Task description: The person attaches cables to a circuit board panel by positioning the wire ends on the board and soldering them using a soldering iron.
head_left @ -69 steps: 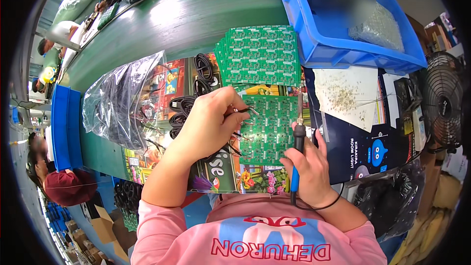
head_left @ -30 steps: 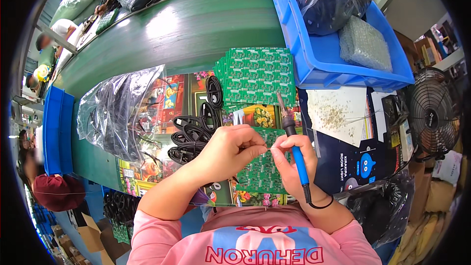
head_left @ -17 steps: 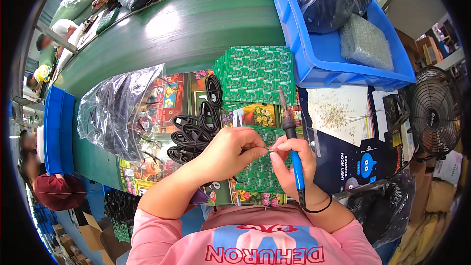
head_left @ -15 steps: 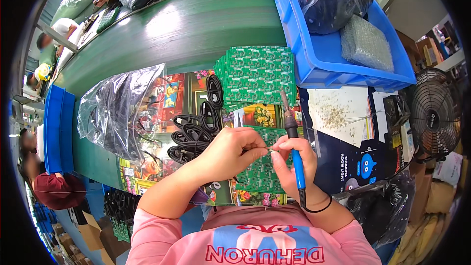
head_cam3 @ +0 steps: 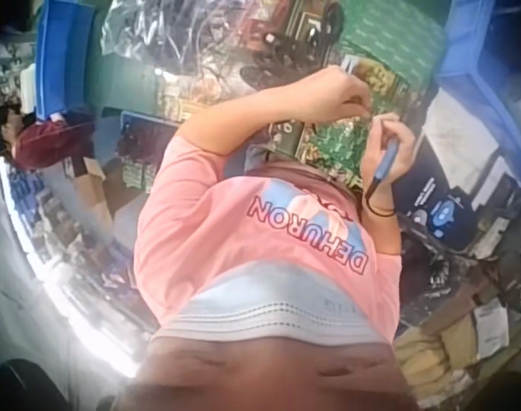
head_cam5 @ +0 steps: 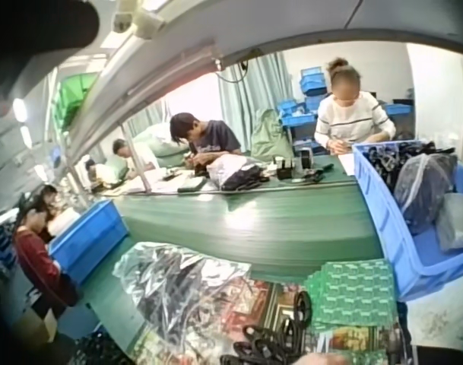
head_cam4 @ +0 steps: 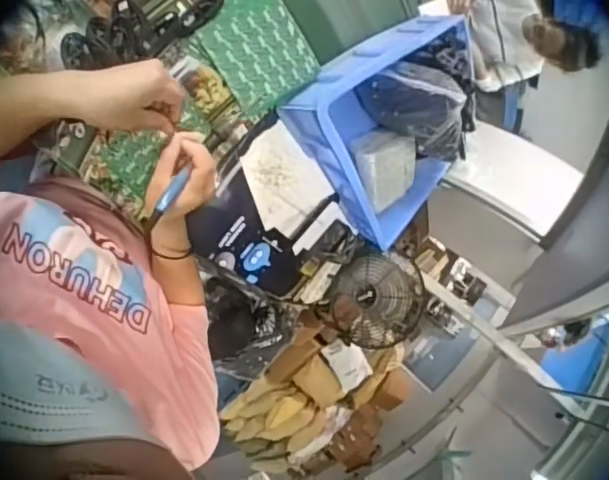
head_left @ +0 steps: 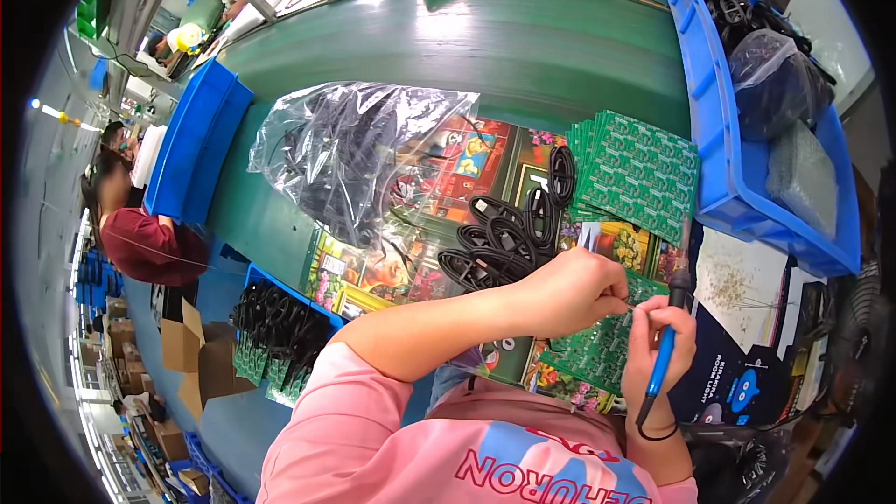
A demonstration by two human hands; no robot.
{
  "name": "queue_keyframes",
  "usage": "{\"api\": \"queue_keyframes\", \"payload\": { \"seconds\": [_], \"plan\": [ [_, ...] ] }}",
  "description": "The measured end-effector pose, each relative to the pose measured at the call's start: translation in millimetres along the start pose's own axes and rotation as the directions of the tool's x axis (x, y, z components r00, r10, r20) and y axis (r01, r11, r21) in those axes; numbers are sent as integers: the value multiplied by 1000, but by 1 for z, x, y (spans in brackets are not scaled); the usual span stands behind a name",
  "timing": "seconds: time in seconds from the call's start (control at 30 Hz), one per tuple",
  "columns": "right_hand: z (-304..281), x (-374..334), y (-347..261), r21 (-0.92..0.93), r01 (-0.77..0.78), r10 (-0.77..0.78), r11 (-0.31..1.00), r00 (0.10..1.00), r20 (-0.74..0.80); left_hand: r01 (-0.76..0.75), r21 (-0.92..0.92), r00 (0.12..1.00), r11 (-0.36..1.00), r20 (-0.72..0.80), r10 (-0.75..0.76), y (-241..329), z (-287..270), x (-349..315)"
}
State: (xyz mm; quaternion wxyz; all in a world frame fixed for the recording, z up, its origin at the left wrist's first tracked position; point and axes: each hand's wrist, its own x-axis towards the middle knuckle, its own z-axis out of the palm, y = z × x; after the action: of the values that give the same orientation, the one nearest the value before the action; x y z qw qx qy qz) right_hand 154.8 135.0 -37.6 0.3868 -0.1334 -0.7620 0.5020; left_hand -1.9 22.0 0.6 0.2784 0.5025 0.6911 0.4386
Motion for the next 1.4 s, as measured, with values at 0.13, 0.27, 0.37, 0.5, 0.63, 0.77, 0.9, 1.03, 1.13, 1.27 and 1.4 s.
{"api": "queue_keyframes", "payload": {
  "seconds": [0.13, 0.27, 0.37, 0.5, 0.63, 0.77, 0.9, 1.03, 1.13, 1.27, 1.4],
  "plan": [
    [2, 4, -12, -52, 100, -95, 994, 991, 99, 22, -17, 995, 1000, 98, -20, 3, -1, 1],
    [3, 9, -15, -46, 104, -98, 994, 990, 103, -36, 16, 998, 999, 51, 36, -1, -3, 1],
    [2, 12, -15, -46, 118, -113, 992, 990, 86, 40, 8, 998, 999, 48, -40, 7, -12, 1],
    [-1, 12, -12, -21, 63, -62, 998, 996, 64, 219, -126, 972, 968, 116, -205, 17, -19, 3],
    [-2, 12, -10, -9, 38, -37, 999, 997, 61, 161, -102, 982, 982, 118, -148, 13, -15, 5],
    [-1, 13, -11, 7, 14, -14, 1000, 997, 73, 111, -40, 986, 993, 127, -105, 15, -14, 4],
    [1, 12, -7, 40, 0, -3, 999, 999, 54, 101, -41, 987, 994, 127, -95, 17, -14, 4],
    [1, 10, -5, 36, -6, 4, 999, 999, 43, 155, -142, 983, 978, 117, -139, 10, -13, 3],
    [-3, 9, -6, -2, 5, -5, 1000, 999, 45, 175, -128, 981, 976, 102, -163, 9, -16, 4],
    [-17, 12, -14, -137, 165, -155, 977, 985, 82, -3, 149, 1000, 989, -2, 4, 4, -19, 7],
    [-38, 4, -15, -243, 293, -257, 925, 951, 169, -41, 291, 999, 956, -10, 45, -1, -16, 8]
  ]
}}
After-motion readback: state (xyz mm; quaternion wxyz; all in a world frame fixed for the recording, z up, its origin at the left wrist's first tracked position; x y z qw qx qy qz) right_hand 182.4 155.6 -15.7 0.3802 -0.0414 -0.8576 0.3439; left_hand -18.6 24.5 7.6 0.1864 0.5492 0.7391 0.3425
